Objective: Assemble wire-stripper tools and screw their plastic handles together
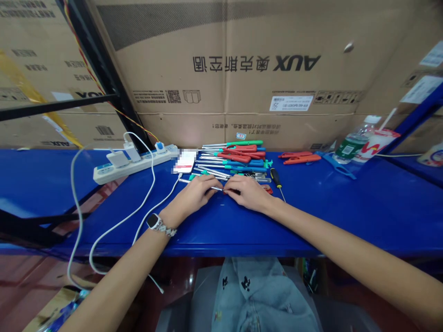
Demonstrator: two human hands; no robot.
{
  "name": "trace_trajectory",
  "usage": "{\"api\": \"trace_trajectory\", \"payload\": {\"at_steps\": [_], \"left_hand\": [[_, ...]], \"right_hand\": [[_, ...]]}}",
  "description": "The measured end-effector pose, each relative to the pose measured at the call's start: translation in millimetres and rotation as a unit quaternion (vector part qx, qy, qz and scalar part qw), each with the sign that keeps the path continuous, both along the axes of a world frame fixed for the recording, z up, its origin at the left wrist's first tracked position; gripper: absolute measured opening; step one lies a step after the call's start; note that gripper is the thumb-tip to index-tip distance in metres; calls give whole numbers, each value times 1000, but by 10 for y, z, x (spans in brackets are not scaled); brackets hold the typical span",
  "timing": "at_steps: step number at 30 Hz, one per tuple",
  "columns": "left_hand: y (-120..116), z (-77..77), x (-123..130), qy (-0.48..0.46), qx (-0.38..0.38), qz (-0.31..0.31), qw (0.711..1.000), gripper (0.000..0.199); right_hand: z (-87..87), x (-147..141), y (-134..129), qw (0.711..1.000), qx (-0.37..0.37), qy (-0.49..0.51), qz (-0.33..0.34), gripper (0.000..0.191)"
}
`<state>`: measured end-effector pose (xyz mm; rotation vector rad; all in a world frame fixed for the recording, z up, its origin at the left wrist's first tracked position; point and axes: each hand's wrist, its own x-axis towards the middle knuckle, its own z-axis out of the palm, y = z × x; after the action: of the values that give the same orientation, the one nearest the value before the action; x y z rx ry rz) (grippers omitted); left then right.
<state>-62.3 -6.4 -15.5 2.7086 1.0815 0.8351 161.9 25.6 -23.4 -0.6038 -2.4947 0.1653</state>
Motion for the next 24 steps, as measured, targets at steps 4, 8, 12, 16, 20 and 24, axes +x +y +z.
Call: {"api": "trace_trajectory", "payload": {"at_steps": [4, 8, 12, 16, 20, 24], "left_hand": [[7, -9, 0, -50, -36, 9, 998, 11], [1, -12, -4, -40, -22, -5, 999, 20], [-27, 13, -25, 9, -15, -1, 1000, 28], [-39, 26, -20, 32, -20, 7, 999, 29], [-30, 4, 17, 29, -12, 27, 999, 22], [-28, -11, 41, 19, -1, 36, 999, 15]], "right_hand": [[-36, 14, -10, 999, -27, 38, -9, 13], [-46, 16, -21, 998, -42, 55, -2, 14], [-33, 9, -47, 994, -69, 76, -36, 7], [-22, 3, -52, 991, -87, 86, -53, 6], [-27, 10, -28, 993, -77, 81, -39, 9], [-33, 19, -20, 994, -73, 82, -26, 10]]}}
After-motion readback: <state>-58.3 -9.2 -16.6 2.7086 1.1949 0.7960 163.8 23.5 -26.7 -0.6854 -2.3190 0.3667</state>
